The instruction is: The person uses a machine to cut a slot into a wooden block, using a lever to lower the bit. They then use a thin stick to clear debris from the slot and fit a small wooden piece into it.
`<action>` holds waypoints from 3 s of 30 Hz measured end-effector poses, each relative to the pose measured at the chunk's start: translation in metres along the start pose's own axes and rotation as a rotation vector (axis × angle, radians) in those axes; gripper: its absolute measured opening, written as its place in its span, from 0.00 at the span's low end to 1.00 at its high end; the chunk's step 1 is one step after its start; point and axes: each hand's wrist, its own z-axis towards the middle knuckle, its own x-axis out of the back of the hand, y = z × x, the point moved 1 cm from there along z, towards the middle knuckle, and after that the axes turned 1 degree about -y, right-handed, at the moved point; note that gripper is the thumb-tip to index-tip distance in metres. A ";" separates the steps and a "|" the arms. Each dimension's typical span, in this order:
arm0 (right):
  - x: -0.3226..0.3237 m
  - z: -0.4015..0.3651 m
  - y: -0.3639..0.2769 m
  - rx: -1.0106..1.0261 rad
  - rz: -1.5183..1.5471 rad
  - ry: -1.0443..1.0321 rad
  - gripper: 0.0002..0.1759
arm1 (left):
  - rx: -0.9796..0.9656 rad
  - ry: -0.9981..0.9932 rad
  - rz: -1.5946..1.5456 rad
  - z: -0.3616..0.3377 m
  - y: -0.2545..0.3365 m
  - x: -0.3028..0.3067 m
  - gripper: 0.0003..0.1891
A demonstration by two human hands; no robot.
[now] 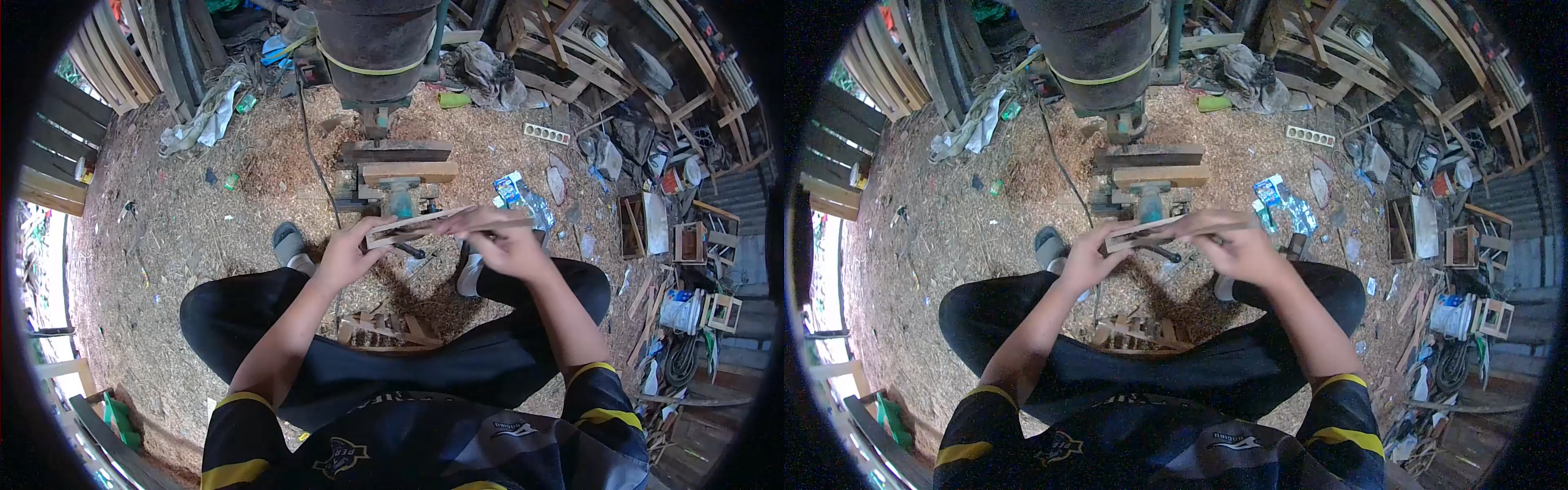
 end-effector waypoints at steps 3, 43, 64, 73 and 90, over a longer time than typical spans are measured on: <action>-0.031 0.009 0.001 0.052 0.011 -0.029 0.10 | -0.069 -0.019 0.081 0.001 -0.003 -0.008 0.28; -0.010 0.002 0.003 -0.090 -0.116 -0.058 0.03 | -0.170 -0.032 0.127 0.005 -0.015 -0.015 0.26; -0.032 0.010 -0.003 -0.009 0.195 -0.048 0.09 | -0.071 -0.012 0.050 0.012 -0.007 -0.019 0.27; -0.064 0.014 0.021 -0.067 0.645 0.216 0.12 | -0.016 -0.023 0.140 0.007 -0.005 -0.012 0.23; -0.066 0.039 0.001 0.034 0.617 0.118 0.51 | 0.001 -0.006 0.108 0.010 0.004 -0.012 0.22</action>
